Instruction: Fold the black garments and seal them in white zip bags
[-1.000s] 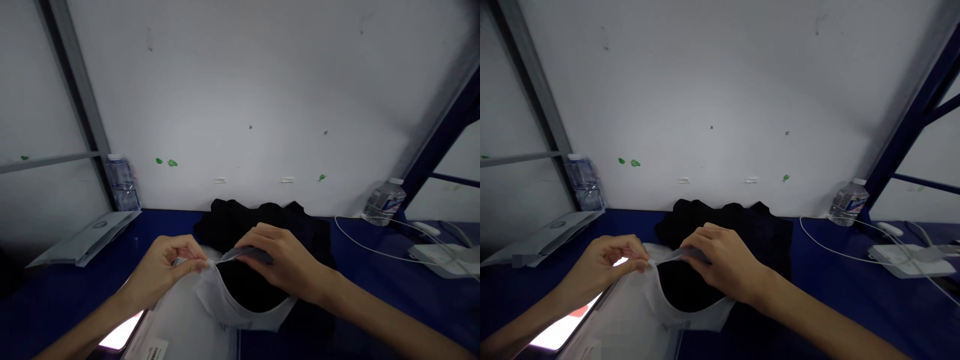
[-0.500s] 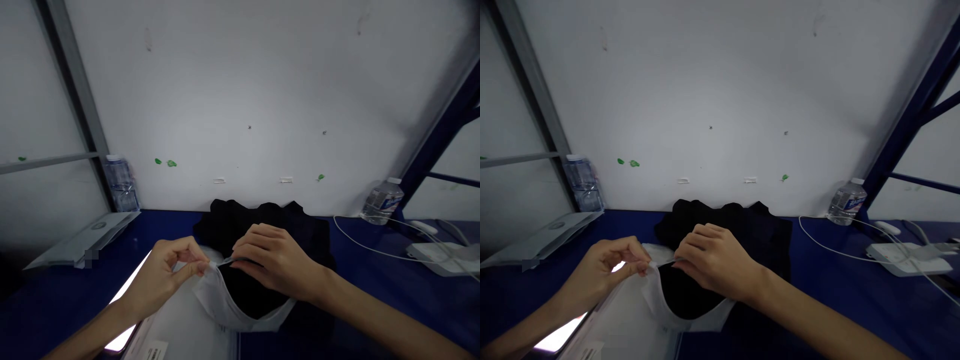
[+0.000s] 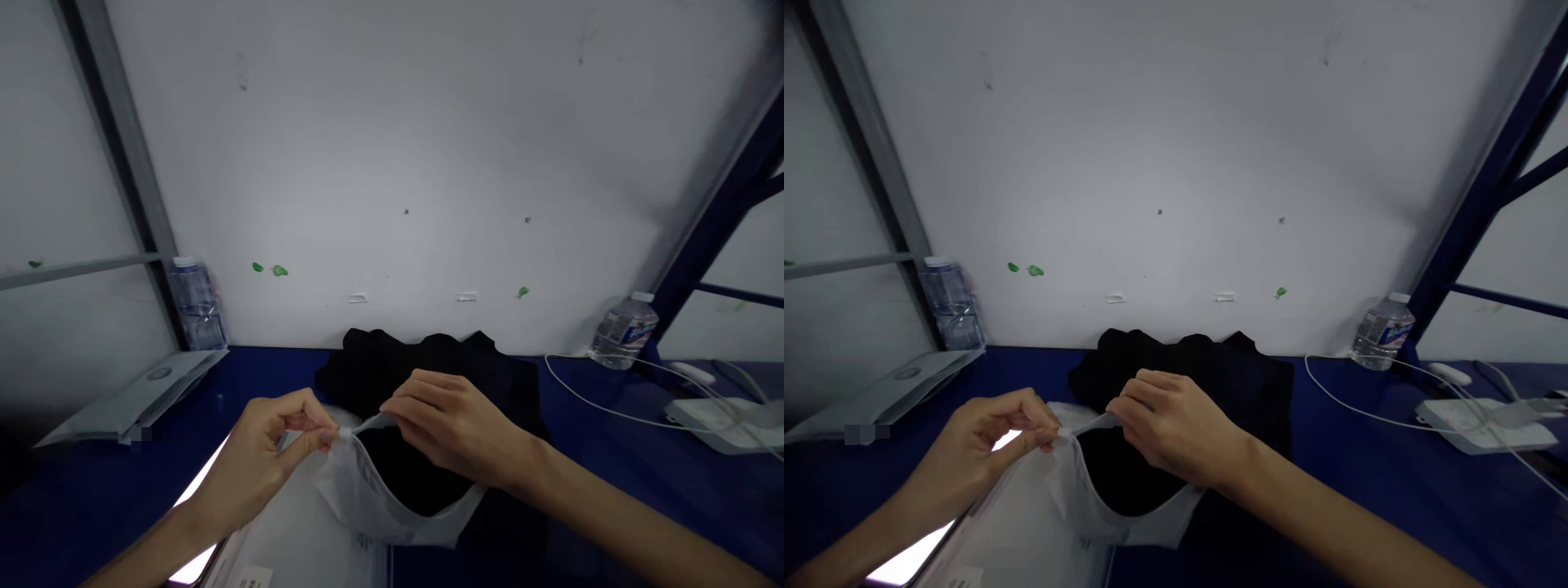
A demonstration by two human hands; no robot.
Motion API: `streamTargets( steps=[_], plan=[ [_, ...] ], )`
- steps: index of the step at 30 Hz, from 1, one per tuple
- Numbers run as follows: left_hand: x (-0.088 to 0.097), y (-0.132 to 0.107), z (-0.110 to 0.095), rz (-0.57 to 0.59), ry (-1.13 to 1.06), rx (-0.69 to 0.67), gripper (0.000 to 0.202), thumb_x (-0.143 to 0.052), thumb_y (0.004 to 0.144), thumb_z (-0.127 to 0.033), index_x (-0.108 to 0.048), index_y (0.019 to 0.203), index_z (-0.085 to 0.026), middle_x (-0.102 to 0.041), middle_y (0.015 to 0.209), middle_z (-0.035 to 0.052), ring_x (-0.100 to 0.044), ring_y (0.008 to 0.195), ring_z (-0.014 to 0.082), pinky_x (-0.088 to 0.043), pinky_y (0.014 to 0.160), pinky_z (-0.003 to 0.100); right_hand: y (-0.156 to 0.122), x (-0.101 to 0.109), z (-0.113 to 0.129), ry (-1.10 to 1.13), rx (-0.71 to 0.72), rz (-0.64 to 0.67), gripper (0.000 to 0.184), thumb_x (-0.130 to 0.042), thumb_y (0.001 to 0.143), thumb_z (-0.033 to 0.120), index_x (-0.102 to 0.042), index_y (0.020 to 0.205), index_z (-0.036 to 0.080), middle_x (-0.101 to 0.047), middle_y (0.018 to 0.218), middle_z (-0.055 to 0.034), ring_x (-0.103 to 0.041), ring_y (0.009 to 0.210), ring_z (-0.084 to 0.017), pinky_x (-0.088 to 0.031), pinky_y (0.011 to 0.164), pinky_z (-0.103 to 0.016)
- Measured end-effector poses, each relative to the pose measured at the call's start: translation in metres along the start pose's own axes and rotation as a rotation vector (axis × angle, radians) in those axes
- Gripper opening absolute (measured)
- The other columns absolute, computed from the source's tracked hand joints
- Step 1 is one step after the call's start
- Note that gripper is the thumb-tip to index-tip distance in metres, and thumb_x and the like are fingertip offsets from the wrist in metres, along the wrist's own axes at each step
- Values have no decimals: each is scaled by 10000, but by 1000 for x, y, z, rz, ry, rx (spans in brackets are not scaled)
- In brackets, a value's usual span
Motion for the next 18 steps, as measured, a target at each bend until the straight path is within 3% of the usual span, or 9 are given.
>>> streamTargets(
  steps=[8, 13, 18],
  plan=[
    [0, 4, 8, -11, -1, 0, 179, -611, 888, -282, -637, 726, -212, -691, 712, -12, -646, 682, 148, -510, 670, 263, -9, 13, -13, 30, -188, 181, 236, -530, 922, 54, -706, 1045, 153, -703, 880, -61, -655, 772, -168, -520, 672, -285],
    [1, 6, 5, -15, 20, 7, 181, -623, 877, -290, -640, 719, -204, -693, 701, -6, -649, 680, 150, -508, 665, 265, -8, 25, -13, 111, -287, 208, 270, -568, 863, 17, -739, 987, 186, -741, 897, -33, -687, 776, -159, -523, 701, -270],
    [1, 7, 2, -17, 26, -9, 185, -620, 874, -294, -642, 717, -201, -692, 686, -2, -649, 660, 152, -513, 653, 268, -8, 36, -15, 161, -418, 287, 284, -584, 777, -12, -761, 806, 209, -736, 717, 10, -665, 627, -133, -498, 608, -242]
  ],
)
Point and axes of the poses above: each hand's wrist, its own y-axis towards the middle knuckle, its own x-axis out of the back of the hand, z = x × y, the point moved 1 cm from there along y, towards the middle knuckle
